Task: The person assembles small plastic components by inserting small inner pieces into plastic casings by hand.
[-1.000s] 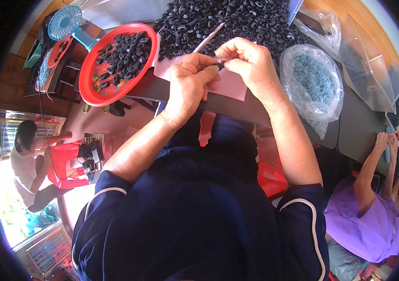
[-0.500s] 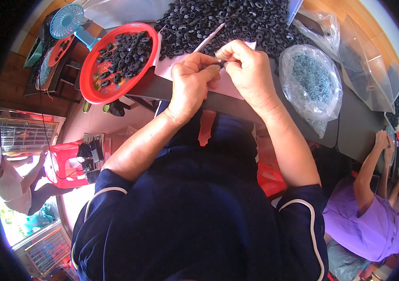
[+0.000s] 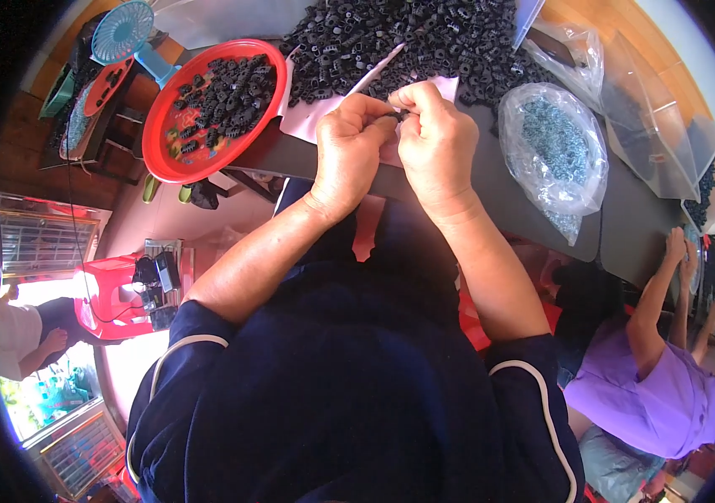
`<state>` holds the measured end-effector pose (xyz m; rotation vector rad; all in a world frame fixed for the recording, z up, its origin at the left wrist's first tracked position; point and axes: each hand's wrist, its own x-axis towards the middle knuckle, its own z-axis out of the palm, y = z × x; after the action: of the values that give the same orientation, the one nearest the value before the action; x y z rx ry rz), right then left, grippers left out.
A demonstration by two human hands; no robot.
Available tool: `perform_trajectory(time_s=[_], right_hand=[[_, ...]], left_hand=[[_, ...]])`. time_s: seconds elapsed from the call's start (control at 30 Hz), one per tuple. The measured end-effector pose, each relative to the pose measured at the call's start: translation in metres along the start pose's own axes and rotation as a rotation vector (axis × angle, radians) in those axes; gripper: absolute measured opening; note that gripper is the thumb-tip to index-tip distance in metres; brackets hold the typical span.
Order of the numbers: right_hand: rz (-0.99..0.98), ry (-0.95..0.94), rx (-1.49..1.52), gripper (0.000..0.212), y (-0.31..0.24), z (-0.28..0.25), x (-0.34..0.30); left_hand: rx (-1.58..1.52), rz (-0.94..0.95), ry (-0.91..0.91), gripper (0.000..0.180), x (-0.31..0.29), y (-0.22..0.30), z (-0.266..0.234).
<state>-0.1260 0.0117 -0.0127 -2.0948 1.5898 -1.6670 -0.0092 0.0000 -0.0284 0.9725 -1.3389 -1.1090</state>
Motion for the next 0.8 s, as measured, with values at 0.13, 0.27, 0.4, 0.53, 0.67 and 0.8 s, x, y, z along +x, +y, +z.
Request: perform_trajectory(time_s=[0.13, 0.27, 0.4, 0.53, 0.67, 0.8], right_hand=[[-0.019, 0.071, -0.047, 0.024, -0.005, 0.011, -0.002], [-0.116, 0.16, -0.134, 0.024, -0.011, 0.017, -0.004], [-0.067, 0.145, -0.055, 0.023, -0.006, 0.014, -0.005], [-0.041, 0.061, -0.025, 0.022, -0.002, 0.001, -0.005], [-0.106, 0.05, -0.11, 0.023, -0.002, 0.002, -0.002], [-0.219, 0.122, -0.19, 0.025, -0.009, 0.013, -0.002]], left_hand=[[0.023, 0.064, 0.071, 0.007, -0.001, -0.004, 0.002], [0.018, 0.145, 0.139, 0.007, -0.003, -0.004, 0.003], [-0.008, 0.05, 0.077, 0.006, -0.002, -0.005, 0.001], [0.025, 0.103, 0.024, 0.006, -0.003, -0.007, 0.0], [0.001, 0.042, 0.008, 0.007, -0.001, -0.002, -0.001], [-0.085, 0.022, 0.084, 0.008, -0.001, -0.002, 0.001]])
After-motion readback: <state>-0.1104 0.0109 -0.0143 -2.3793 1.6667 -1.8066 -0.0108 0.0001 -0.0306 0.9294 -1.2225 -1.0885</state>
